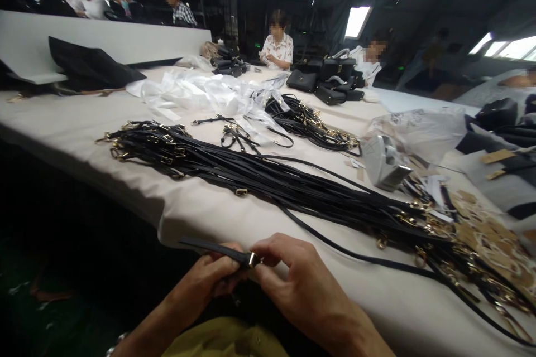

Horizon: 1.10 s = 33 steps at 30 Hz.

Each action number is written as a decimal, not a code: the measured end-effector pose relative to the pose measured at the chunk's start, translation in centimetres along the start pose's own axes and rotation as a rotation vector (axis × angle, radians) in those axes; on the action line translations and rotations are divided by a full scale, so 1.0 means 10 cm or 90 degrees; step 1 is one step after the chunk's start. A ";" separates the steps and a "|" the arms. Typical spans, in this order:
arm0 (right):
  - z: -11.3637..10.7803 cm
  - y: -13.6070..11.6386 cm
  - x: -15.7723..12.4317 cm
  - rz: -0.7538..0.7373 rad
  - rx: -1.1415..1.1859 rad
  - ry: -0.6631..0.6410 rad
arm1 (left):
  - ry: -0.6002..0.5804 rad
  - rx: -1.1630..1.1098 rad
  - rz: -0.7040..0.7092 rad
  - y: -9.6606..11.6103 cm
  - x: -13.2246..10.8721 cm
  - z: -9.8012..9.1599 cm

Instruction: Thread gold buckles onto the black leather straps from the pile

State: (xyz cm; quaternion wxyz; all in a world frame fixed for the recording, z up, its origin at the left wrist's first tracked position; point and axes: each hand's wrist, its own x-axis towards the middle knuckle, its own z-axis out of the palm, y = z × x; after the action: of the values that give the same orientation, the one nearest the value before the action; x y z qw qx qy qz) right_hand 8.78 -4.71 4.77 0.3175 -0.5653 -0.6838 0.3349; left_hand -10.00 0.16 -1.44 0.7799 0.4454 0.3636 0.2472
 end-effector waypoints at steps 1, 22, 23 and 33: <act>0.00 0.01 -0.02 -0.019 -0.039 0.013 | -0.005 0.013 -0.007 0.01 -0.01 0.02; 0.25 0.47 -0.24 0.391 0.691 0.087 | -0.092 0.284 0.251 -0.29 0.11 0.14; 0.25 0.48 -0.25 0.400 0.707 0.075 | -0.090 0.289 0.253 -0.30 0.12 0.15; 0.03 0.35 -0.25 0.192 0.081 0.090 | -0.108 0.385 0.173 -0.15 0.16 0.19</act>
State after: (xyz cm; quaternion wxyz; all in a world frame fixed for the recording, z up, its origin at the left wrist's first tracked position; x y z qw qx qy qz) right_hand 10.88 -6.70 1.61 0.3461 -0.6622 -0.5448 0.3805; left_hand -7.44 -0.36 -2.68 0.6001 0.7196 0.2918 0.1920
